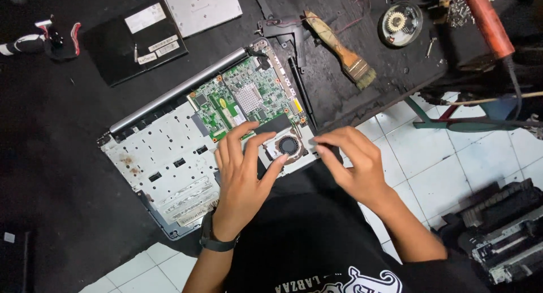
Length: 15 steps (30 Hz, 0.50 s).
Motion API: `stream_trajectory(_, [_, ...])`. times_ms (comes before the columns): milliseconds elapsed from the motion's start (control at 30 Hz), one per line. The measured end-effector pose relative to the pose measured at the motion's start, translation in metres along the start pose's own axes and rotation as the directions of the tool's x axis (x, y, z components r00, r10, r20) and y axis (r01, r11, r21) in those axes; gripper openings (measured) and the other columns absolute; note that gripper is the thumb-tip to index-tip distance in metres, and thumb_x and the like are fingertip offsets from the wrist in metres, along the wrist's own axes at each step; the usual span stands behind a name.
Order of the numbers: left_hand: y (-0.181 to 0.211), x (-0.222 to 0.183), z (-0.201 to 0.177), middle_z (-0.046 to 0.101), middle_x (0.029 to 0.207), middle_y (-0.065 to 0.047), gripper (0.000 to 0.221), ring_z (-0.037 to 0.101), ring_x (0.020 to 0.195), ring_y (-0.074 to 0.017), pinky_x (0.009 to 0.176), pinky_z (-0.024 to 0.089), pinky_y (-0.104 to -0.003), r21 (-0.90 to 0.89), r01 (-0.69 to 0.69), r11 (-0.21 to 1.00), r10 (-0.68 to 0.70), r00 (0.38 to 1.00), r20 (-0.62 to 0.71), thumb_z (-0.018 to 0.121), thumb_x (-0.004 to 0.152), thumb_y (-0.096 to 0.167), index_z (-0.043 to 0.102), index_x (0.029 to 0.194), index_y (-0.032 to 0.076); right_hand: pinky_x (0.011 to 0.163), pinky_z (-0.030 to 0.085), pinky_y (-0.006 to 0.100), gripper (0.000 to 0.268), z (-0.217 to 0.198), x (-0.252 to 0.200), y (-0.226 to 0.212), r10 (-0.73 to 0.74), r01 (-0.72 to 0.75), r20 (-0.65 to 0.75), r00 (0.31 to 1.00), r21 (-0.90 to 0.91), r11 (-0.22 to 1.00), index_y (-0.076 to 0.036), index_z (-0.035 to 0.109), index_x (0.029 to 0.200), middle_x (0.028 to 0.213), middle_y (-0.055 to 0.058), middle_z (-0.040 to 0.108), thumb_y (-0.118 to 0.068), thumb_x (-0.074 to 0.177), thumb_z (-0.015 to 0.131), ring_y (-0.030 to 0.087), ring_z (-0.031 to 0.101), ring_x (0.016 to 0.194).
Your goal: Connecting internal cables and installing a cooling fan inside a laptop chassis during a repair.
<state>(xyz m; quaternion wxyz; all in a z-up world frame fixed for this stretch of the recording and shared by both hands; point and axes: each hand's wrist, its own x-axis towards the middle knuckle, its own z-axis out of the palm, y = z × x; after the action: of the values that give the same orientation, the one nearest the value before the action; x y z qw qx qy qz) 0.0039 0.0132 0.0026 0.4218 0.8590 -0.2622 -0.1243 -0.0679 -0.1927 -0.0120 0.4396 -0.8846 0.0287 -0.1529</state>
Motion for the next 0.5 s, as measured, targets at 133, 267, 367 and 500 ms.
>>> stream_trajectory(133, [0.0016,0.0002,0.0002,0.041,0.134,-0.018,0.034,0.038,0.121,-0.0431,0.096,0.03,-0.053,-0.01,-0.001,1.0,0.001,1.0,0.0,0.074,0.096,0.016,0.059,0.125,0.004,0.068,0.057,0.041,0.011,0.0027,-0.0003,-0.0034,-0.027,0.028,0.018,0.999,-0.034,0.999,-0.007,0.078,0.102,0.087,0.01,0.071,-0.004,0.091,0.077,0.032,0.067,0.074])
stream_trajectory(267, [-0.0017,-0.0015,0.0023,0.04,0.135,-0.019,0.035,0.036,0.123,-0.044,0.096,0.028,-0.054,0.004,-0.004,1.0,0.004,1.0,0.006,0.073,0.097,0.017,0.058,0.127,0.004,0.069,0.054,0.04,0.01,0.0052,-0.0021,-0.0012,-0.029,0.032,0.047,0.999,-0.064,0.997,-0.01,0.078,0.101,0.087,0.008,0.065,-0.008,0.091,0.079,0.028,0.06,0.073])
stream_trajectory(367, [-0.001,-0.0031,0.0022,0.04,0.136,-0.019,0.035,0.035,0.124,-0.0431,0.096,0.027,-0.053,0.013,-0.007,1.0,0.006,1.0,0.014,0.071,0.098,0.017,0.058,0.129,0.006,0.07,0.054,0.04,0.011,0.0058,-0.0045,-0.0014,-0.01,0.013,0.05,0.999,-0.059,0.998,-0.009,0.078,0.101,0.087,0.008,0.065,-0.007,0.09,0.079,0.028,0.061,0.074])
stream_trajectory(500, [-0.0002,-0.0025,-0.0001,0.042,0.135,-0.02,0.036,0.036,0.122,-0.0433,0.096,0.027,-0.053,-0.023,0.009,1.0,-0.009,1.0,0.014,0.071,0.098,0.016,0.059,0.13,0.006,0.071,0.055,0.041,0.013,0.0039,0.0021,-0.0068,-0.001,0.002,0.056,0.998,-0.024,1.0,-0.008,0.078,0.101,0.084,0.009,0.066,-0.003,0.089,0.079,0.029,0.064,0.075])
